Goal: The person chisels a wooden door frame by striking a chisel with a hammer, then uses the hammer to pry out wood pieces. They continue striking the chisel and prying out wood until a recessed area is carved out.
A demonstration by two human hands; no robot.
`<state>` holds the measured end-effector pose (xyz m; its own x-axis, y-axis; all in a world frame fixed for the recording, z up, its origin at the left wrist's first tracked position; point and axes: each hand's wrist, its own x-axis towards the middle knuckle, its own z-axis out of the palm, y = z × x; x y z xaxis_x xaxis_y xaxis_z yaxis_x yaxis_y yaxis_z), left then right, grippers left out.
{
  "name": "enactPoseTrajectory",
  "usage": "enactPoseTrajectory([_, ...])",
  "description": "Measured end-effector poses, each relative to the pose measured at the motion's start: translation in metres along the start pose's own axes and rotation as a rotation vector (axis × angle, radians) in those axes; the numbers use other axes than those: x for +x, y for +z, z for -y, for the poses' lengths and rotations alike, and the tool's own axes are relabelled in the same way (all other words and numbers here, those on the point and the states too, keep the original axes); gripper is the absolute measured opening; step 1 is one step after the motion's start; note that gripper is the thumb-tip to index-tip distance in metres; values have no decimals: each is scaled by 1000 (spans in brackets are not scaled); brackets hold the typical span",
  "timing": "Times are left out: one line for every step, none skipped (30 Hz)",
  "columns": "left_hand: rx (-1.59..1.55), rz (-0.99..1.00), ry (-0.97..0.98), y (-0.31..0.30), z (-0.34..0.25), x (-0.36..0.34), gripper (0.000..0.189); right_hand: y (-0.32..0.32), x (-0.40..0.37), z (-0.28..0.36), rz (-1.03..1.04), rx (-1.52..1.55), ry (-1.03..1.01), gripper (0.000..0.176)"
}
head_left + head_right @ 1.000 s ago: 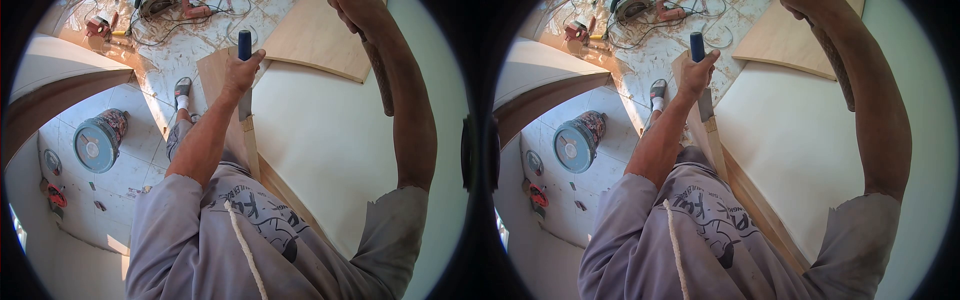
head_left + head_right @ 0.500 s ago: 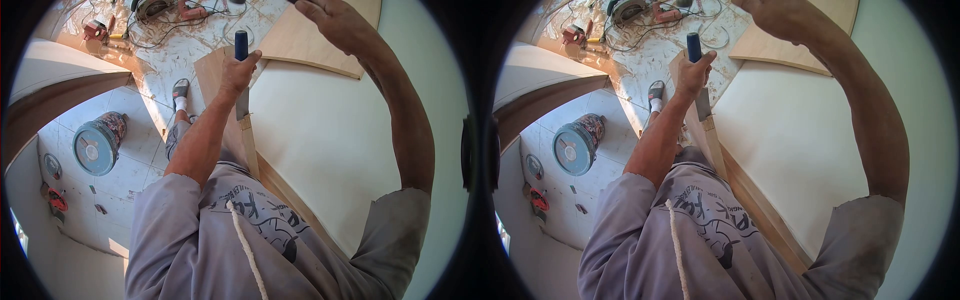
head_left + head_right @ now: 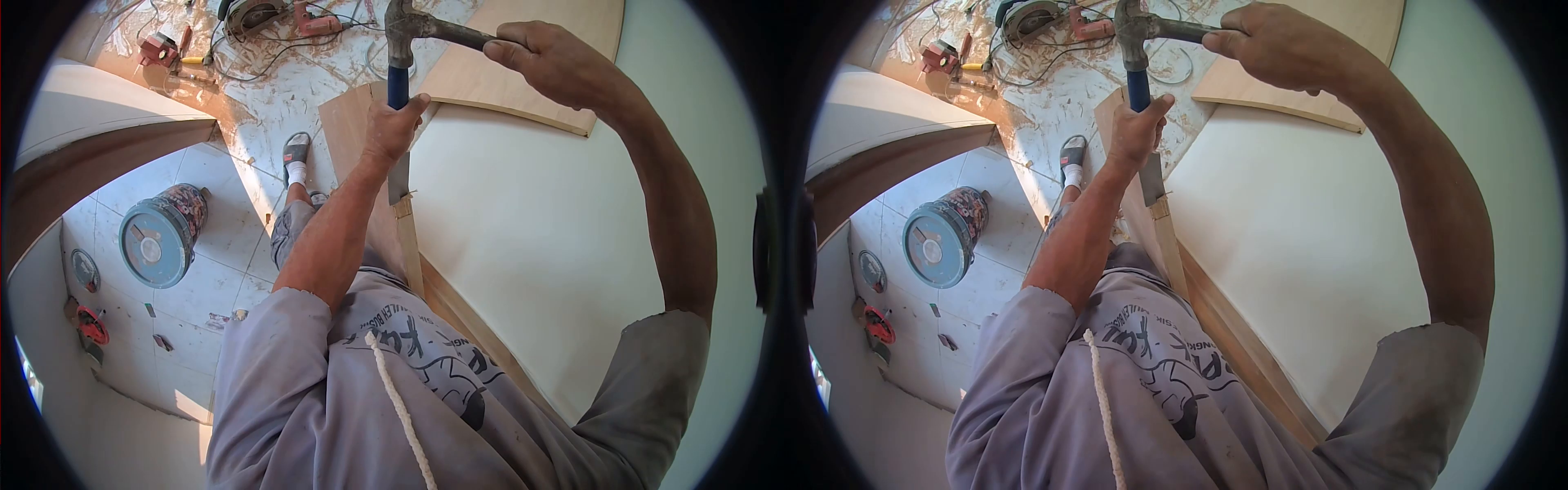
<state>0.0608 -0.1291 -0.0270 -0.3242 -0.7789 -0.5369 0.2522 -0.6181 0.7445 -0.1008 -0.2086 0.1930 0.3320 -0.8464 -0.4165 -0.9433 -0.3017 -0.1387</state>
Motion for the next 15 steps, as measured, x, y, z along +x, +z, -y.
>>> enactPoseTrajectory([-4, 0, 6, 1, -3, 2, 39, -21, 4, 21, -3, -7, -2, 48])
enactPoseTrajectory([-31, 14, 1, 1, -5, 1, 38, -36, 6, 43, 42, 77, 344, 47])
enactPoseTrajectory([-56, 26, -8, 0, -5, -3, 37, -48, 9, 56, 92, 164, 690, 47])
enactPoseTrajectory([-53, 26, -18, -1, -3, -4, 37, -56, 14, 57, -42, 391, 585, 34])
enactPoseTrajectory([-70, 38, -36, -2, -2, -2, 36, -67, 14, 64, -100, 495, 554, 35])
enactPoseTrajectory([-89, 50, -49, -1, -2, 0, 35, -68, 22, 69, -159, 439, 642, 35])
enactPoseTrajectory([-90, 51, -52, 0, -2, -2, 35, -67, 28, 74, -216, 383, 727, 36])
enactPoseTrajectory([-90, 46, -46, 0, -3, -2, 35, -63, 25, 71, -104, 306, 640, 38])
enactPoseTrajectory([-90, 39, -40, -1, -5, -2, 35, -57, 21, 72, 6, 229, 551, 39])
enactPoseTrajectory([-91, 35, -35, -1, -6, -3, 35, -54, 20, 74, 257, 92, 448, 41])
enactPoseTrajectory([-92, 31, -29, -1, -7, -3, 35, -53, 19, 77, 394, 28, 518, 41])
enactPoseTrajectory([-93, 34, -32, 0, -7, -4, 35, -55, 22, 72, 392, 32, 491, 40])
enactPoseTrajectory([-97, 37, -33, 1, -7, -3, 35, -59, 24, 65, 392, 30, 465, 40])
enactPoseTrajectory([-94, 42, -41, 1, -8, 0, 35, -61, 26, 62, 392, 23, 463, 40])
enactPoseTrajectory([-85, 45, -61, -1, -6, -2, 36, -61, 26, 60, 267, 138, 539, 41])
